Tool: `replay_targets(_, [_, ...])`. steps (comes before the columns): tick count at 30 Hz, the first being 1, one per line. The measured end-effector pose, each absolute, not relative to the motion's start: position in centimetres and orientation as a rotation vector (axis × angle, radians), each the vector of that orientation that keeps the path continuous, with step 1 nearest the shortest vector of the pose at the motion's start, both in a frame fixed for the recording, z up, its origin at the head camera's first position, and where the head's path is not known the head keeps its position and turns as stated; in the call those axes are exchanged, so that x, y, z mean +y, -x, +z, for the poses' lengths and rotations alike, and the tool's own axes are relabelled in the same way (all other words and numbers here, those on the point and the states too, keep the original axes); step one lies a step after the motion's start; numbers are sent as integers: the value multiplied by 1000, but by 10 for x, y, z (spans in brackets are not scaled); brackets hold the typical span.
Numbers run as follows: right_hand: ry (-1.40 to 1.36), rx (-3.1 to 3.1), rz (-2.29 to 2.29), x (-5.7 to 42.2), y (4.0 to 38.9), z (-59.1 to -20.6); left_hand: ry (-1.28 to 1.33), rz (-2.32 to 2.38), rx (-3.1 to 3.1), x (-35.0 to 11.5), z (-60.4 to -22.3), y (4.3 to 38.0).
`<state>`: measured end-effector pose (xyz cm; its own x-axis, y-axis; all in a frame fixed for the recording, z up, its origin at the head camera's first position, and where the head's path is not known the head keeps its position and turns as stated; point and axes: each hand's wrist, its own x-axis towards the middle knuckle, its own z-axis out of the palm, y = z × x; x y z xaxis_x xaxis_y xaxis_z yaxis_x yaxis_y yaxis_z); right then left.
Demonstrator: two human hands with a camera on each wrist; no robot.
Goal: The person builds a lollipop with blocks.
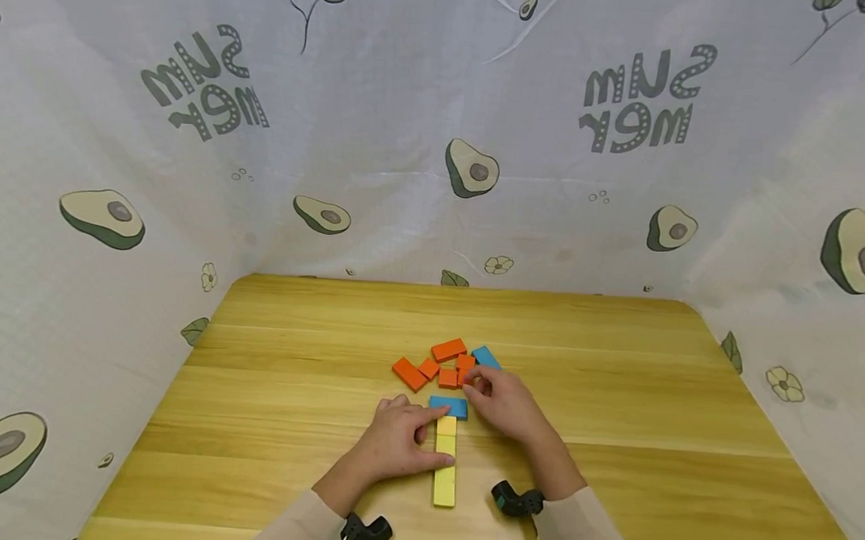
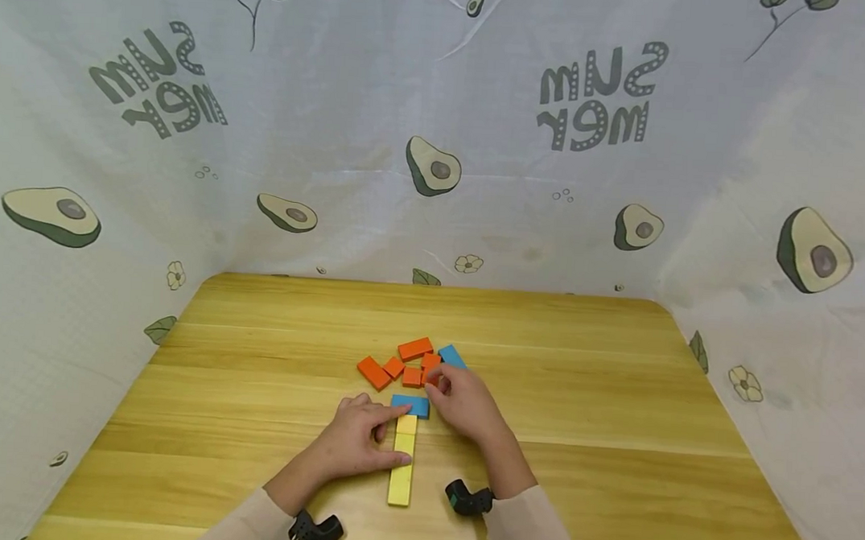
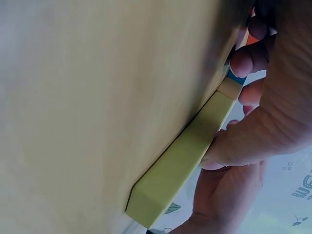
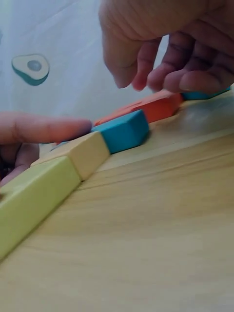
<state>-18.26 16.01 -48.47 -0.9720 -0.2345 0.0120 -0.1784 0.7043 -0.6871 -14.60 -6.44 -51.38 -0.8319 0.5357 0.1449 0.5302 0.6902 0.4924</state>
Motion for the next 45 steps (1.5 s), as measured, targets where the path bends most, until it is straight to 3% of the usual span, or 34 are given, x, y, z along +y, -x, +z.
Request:
replay_targets(12, [158, 3032, -782, 125, 202, -486, -968, 820, 2911, -69, -518, 138])
replay_targets(45, [503, 2790, -855, 134, 204, -484, -929, 806, 2890, -69, -520, 143])
